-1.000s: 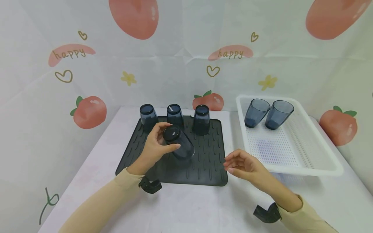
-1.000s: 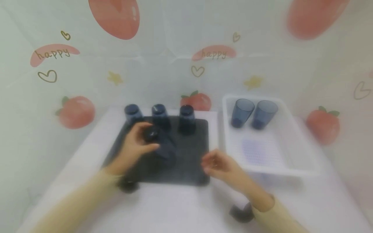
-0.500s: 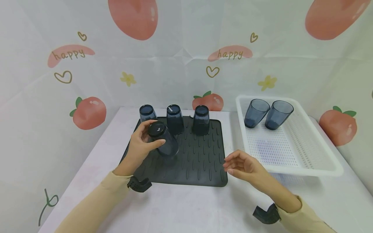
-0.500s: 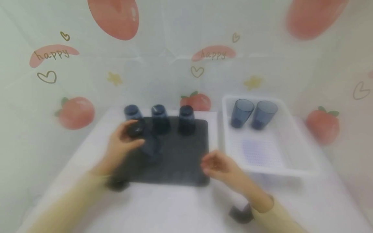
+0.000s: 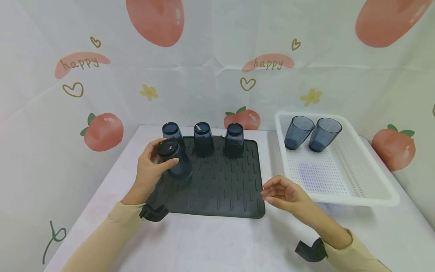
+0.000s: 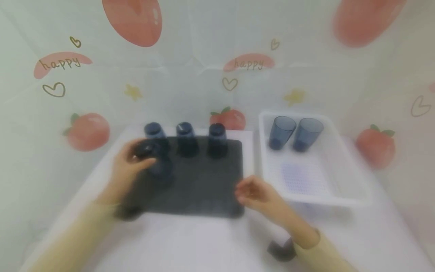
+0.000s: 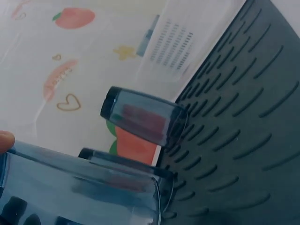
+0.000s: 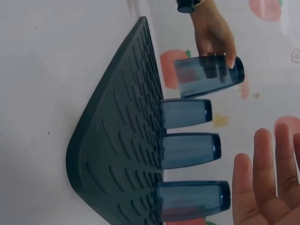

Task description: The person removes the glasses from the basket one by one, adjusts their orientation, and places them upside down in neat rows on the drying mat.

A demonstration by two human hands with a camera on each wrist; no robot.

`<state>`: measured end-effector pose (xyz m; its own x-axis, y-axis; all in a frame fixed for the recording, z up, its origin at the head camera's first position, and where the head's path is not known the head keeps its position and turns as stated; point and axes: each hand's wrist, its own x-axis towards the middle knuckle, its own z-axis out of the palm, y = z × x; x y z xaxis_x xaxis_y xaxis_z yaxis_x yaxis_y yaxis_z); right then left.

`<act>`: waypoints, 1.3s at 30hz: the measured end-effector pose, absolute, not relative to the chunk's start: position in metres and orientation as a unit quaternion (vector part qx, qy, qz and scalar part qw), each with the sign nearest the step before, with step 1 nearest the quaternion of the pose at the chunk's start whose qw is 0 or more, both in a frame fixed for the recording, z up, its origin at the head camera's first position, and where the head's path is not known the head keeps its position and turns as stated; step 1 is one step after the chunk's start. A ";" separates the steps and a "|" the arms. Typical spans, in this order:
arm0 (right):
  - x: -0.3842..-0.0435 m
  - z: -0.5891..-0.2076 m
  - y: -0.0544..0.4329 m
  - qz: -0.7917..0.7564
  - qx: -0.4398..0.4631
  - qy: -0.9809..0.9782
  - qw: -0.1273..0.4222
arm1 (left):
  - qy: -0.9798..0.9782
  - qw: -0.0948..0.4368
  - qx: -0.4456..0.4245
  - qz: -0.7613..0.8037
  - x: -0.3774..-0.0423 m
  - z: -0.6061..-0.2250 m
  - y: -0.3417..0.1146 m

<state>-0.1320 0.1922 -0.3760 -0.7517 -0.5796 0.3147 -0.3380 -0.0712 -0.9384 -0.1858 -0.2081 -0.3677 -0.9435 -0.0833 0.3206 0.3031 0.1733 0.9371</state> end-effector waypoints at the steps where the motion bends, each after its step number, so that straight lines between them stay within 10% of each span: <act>1: -0.132 -0.376 0.192 -0.648 -0.341 0.675 0.093 | -0.755 0.154 -0.064 -0.634 -0.186 -0.369 -0.210; 39: -0.132 -0.373 0.193 -0.651 -0.339 0.673 0.091 | -0.818 0.128 0.057 -0.558 -0.177 -0.385 -0.235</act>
